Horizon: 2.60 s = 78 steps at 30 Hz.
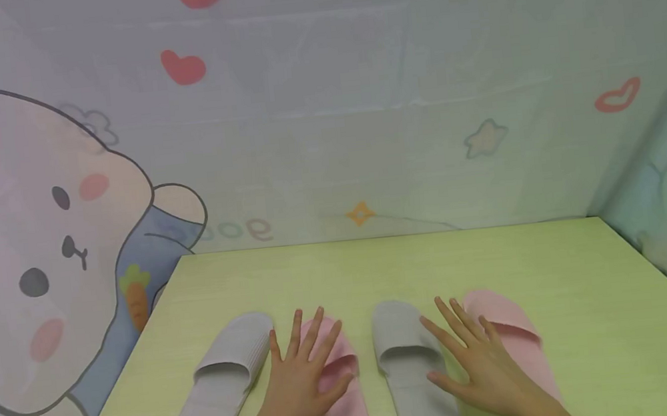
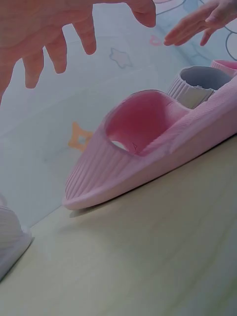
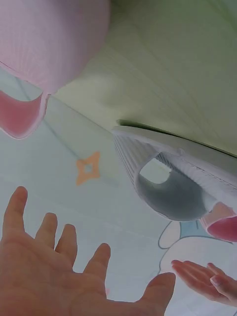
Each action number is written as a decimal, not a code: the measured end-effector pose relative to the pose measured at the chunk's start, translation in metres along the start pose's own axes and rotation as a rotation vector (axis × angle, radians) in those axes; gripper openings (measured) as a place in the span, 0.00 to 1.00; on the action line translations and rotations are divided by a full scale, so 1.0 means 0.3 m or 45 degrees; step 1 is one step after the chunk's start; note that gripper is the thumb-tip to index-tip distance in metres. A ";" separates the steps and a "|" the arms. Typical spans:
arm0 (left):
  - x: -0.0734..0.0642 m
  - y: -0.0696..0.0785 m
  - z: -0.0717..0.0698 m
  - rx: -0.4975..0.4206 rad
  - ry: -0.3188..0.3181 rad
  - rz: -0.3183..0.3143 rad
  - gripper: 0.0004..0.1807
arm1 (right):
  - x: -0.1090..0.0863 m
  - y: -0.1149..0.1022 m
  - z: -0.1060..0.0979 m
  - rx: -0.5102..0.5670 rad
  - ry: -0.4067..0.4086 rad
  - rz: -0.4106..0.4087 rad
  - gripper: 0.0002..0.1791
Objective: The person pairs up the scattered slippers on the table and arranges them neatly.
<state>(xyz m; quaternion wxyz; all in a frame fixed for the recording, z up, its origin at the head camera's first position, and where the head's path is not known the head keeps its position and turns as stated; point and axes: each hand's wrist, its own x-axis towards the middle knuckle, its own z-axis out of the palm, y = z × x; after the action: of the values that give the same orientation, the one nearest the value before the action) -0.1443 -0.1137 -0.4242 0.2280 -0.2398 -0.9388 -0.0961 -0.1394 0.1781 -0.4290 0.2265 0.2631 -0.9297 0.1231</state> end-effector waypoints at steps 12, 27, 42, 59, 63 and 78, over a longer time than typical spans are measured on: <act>-0.011 -0.001 -0.010 -0.023 0.106 -0.009 0.37 | -0.004 -0.006 0.005 0.022 0.019 -0.010 0.40; -0.040 -0.033 -0.045 -0.015 0.220 -0.012 0.28 | -0.007 -0.019 0.016 0.028 0.019 -0.027 0.38; -0.059 -0.105 -0.075 -0.027 0.401 -0.033 0.34 | -0.006 -0.023 0.022 0.044 0.024 -0.028 0.38; -0.106 -0.156 -0.089 -0.030 0.379 -0.142 0.17 | 0.003 -0.045 0.030 0.061 0.064 -0.020 0.34; -0.113 -0.170 -0.095 -0.026 0.382 -0.158 0.17 | 0.005 -0.050 0.035 0.049 0.055 -0.012 0.33; -0.132 -0.250 -0.135 -0.041 0.392 -0.181 0.17 | 0.001 -0.065 0.044 0.057 0.050 -0.041 0.33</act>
<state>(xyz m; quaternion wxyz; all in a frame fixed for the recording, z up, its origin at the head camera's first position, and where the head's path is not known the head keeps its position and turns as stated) -0.1349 -0.2066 -0.4128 0.3579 -0.1588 -0.9057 -0.1627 -0.1337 0.1572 -0.4381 0.2407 0.2805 -0.9178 0.1453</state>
